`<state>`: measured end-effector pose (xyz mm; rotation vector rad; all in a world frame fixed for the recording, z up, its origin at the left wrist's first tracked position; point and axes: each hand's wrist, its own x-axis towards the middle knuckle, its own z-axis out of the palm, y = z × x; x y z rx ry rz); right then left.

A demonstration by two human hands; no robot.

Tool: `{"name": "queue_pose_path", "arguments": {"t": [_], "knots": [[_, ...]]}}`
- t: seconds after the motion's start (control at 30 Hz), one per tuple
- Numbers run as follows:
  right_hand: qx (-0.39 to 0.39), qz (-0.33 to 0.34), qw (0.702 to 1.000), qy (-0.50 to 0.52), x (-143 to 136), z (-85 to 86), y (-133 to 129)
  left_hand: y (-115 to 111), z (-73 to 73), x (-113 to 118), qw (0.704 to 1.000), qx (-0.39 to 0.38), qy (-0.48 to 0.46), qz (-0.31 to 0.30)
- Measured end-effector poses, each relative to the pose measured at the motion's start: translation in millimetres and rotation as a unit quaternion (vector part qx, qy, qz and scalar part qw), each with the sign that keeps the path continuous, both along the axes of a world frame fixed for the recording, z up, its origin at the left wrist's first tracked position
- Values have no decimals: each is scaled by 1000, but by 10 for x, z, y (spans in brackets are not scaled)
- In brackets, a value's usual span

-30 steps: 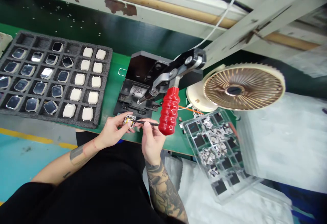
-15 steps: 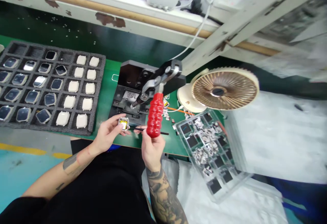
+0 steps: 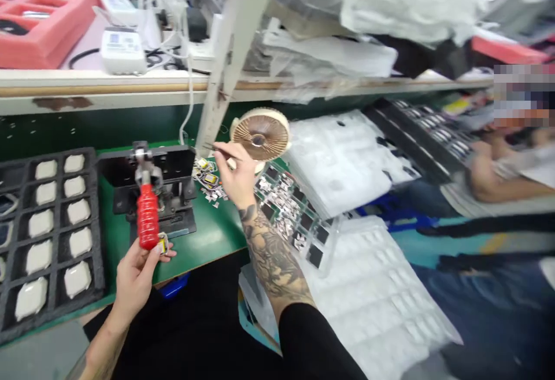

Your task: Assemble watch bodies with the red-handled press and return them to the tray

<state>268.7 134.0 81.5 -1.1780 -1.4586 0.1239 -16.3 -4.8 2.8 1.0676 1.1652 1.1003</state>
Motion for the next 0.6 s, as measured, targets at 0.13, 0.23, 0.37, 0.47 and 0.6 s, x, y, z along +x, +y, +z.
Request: {"name": "queue_pose_path", "arguments": {"t": [0.13, 0.23, 0.37, 0.47, 0.6], "knots": [[-69, 30, 994, -81, -145, -407, -654, -60, 38, -63, 998, 3, 67, 16], [-160, 38, 959, -229, -237, -682, -1155, -37, 54, -91, 993, 9, 113, 16], [-227, 24, 915, -332, -329, -803, -1409, 43, 100, 13, 992, 8, 121, -33], [-211, 6, 925, -315, -318, -725, -1511, 91, 137, 147, 994, 13, 65, -85], [-81, -139, 969, -187, 250, -522, -1957, 114, 131, 270, 993, 28, 42, -106]]}}
